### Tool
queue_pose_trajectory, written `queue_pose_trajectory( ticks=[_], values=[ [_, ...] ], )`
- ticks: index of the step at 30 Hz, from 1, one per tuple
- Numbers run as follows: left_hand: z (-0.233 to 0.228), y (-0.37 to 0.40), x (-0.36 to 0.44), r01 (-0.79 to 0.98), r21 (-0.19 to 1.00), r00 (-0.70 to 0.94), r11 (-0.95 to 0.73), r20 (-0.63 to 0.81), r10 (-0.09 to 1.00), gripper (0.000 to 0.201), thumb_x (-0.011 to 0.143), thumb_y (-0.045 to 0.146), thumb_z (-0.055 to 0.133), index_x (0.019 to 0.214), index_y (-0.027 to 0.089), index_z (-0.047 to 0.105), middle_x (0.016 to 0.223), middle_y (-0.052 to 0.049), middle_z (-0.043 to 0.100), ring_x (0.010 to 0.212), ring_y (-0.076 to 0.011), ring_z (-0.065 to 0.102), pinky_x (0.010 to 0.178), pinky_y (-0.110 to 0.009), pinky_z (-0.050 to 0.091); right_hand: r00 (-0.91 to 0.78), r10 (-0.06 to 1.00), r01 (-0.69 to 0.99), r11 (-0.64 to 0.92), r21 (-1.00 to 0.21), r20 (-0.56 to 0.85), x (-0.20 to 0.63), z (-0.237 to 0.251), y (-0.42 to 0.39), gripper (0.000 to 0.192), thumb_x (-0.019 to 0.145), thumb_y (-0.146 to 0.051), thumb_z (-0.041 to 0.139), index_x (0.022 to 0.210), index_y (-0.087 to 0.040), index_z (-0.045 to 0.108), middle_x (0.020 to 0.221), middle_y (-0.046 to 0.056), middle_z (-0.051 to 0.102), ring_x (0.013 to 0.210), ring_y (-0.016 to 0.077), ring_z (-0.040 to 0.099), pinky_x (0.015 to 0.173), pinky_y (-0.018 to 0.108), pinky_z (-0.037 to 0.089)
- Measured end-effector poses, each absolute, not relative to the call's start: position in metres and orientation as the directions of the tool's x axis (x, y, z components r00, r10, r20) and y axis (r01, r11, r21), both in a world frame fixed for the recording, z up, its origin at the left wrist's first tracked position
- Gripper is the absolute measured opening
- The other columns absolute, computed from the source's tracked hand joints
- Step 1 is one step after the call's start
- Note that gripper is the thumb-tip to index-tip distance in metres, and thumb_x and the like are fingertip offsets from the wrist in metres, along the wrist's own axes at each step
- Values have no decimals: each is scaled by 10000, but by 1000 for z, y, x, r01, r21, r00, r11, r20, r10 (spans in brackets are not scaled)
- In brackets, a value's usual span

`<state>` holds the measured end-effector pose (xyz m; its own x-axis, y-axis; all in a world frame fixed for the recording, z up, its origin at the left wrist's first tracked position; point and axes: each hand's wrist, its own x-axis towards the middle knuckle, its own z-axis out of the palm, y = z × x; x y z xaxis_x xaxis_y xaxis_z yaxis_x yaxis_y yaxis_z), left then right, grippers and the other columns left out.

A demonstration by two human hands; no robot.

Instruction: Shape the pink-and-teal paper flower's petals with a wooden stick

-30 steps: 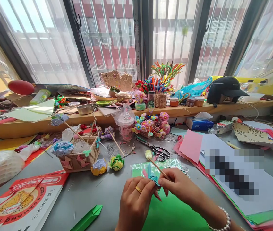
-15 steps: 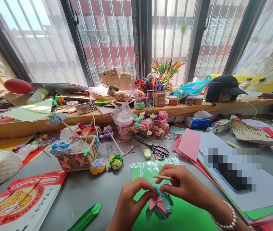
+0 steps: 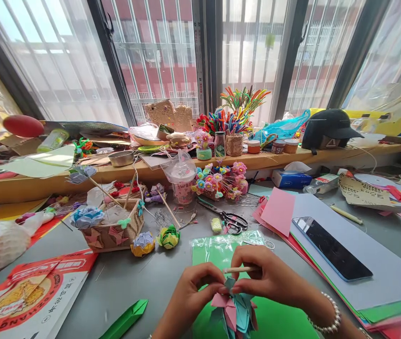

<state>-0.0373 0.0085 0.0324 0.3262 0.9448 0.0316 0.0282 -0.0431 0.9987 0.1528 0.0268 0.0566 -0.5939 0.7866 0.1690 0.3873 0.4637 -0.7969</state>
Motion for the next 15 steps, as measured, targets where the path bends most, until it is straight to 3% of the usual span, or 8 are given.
queue_pose_trajectory(
  ticks=[4,15],
  values=[
    [36,6,-35,-35,998,343,54,-39,938,56,613,158,682,567,174,654,523,28,589,517,-129,552,525,-207,407,-630,766,367,436,-822,126,152,58,24,268,741,-417,632,714,-158,568,603,-60,405,509,75,323,457,196,224],
    [34,7,-36,-143,979,397,145,-78,914,91,592,111,705,547,188,689,502,29,647,489,-120,613,514,-194,448,-696,695,306,514,-801,180,151,57,24,293,803,-445,559,717,-166,547,690,-43,407,588,87,349,528,199,270]
  ],
)
